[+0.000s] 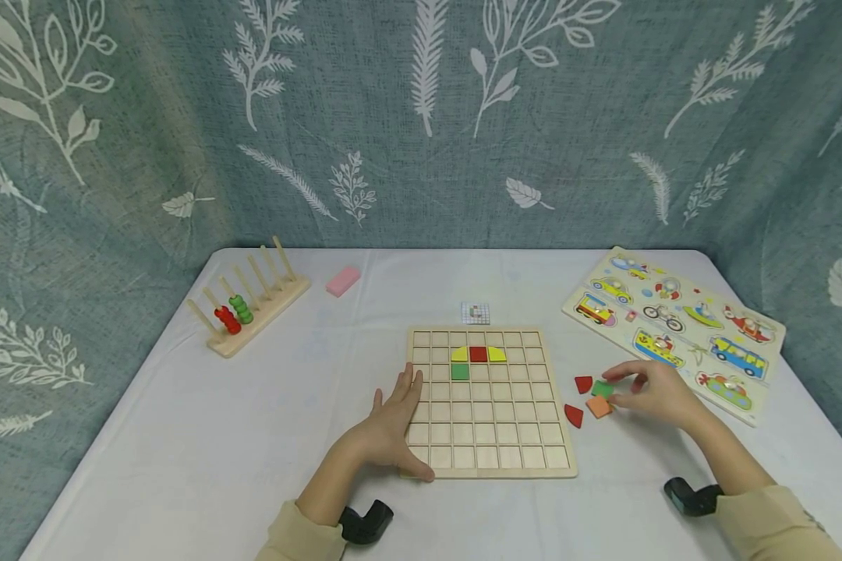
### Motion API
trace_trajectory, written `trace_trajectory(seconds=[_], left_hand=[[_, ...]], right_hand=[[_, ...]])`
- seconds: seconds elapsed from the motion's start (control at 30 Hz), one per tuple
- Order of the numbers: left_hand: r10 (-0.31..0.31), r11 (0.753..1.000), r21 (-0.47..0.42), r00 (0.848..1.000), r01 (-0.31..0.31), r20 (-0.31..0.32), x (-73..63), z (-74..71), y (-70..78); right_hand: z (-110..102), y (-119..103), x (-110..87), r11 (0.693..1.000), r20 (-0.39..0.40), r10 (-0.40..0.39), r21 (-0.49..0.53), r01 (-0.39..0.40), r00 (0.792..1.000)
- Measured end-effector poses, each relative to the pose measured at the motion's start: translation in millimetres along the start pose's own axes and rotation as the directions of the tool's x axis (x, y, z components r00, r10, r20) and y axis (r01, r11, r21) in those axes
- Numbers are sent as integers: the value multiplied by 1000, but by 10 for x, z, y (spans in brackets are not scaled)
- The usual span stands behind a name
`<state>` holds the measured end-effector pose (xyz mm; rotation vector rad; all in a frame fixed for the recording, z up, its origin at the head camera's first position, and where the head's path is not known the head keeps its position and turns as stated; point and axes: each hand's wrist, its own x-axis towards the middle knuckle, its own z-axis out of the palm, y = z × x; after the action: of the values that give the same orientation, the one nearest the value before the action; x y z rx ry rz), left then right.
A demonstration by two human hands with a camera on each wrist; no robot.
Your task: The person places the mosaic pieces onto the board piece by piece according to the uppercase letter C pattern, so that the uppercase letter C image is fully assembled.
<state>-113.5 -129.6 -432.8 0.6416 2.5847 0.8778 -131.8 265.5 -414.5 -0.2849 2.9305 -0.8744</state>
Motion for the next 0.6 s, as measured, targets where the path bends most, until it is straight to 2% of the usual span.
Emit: trace_trajectory(seconds=[0.6], left_hand=[[-19, 1000, 1, 1000, 19, -3, 1, 2, 16]], right_hand=[[41, -9, 13, 1000, 20, 13, -24, -12, 1000]])
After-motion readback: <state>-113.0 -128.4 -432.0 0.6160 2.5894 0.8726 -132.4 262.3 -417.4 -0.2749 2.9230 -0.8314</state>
